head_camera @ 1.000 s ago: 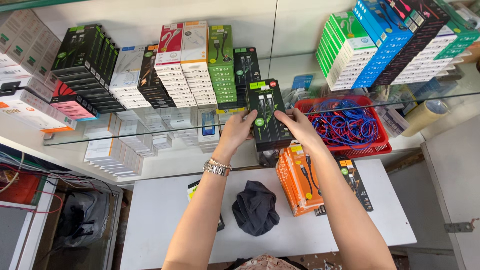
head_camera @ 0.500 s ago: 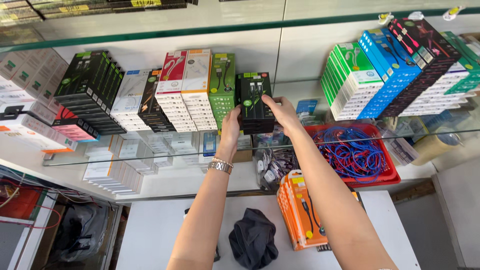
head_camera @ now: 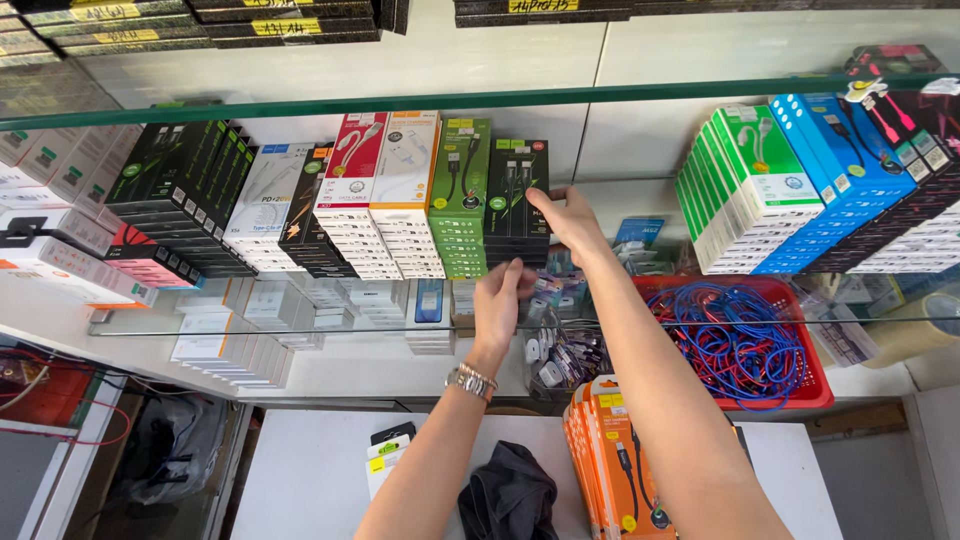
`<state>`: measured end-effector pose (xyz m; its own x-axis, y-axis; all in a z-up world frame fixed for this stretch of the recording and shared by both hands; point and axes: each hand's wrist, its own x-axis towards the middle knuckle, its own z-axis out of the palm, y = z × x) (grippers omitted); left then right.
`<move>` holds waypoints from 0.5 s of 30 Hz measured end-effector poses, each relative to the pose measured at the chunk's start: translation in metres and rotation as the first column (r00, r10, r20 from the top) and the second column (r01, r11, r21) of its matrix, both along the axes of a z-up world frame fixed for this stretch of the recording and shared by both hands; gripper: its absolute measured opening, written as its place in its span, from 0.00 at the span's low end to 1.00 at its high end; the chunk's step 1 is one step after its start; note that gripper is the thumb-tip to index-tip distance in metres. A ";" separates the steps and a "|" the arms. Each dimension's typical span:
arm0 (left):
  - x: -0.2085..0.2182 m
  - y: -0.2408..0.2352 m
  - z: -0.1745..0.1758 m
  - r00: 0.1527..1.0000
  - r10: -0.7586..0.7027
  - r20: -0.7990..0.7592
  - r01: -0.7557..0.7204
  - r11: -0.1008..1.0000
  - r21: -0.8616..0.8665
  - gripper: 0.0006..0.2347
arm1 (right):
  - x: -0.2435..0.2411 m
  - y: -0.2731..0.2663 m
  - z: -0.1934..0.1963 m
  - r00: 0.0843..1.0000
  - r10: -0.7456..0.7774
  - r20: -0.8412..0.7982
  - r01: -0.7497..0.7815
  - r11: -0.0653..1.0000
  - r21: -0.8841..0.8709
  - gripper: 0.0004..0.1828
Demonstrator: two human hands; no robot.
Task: The person wipes the surfaces of small product boxes with a dark cloth and then places them on a glass shelf. The person handles red, white, green, and black boxes one at a time, wiping each before stacking them on the shelf.
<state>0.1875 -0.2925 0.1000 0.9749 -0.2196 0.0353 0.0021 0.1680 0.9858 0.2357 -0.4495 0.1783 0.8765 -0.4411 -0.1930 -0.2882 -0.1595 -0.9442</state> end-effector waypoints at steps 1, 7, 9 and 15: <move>0.009 -0.003 0.002 0.999 -0.027 0.016 0.028 0.999 -0.037 0.15 | 0.002 -0.004 0.002 1.000 0.022 -0.022 -0.021 0.999 0.028 0.37; 0.034 -0.009 0.000 0.993 -0.097 0.062 0.103 0.989 -0.103 0.13 | 0.014 -0.018 -0.009 0.989 0.134 0.067 -0.113 0.962 -0.248 0.37; 0.040 -0.013 -0.001 0.992 -0.091 0.087 0.099 0.990 -0.097 0.12 | 0.022 -0.017 -0.016 0.993 0.096 0.063 -0.075 0.956 -0.284 0.37; 0.036 -0.018 -0.014 0.984 0.011 0.177 -0.033 0.993 0.117 0.10 | 0.019 -0.018 -0.030 0.993 0.047 0.112 -0.057 0.994 0.089 0.40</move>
<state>0.2239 -0.3106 0.0861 0.9604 -0.2113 0.1815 -0.1755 0.0471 0.9833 0.2542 -0.4678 0.1480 0.9160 -0.3787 -0.1322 -0.1758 -0.0827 -0.9809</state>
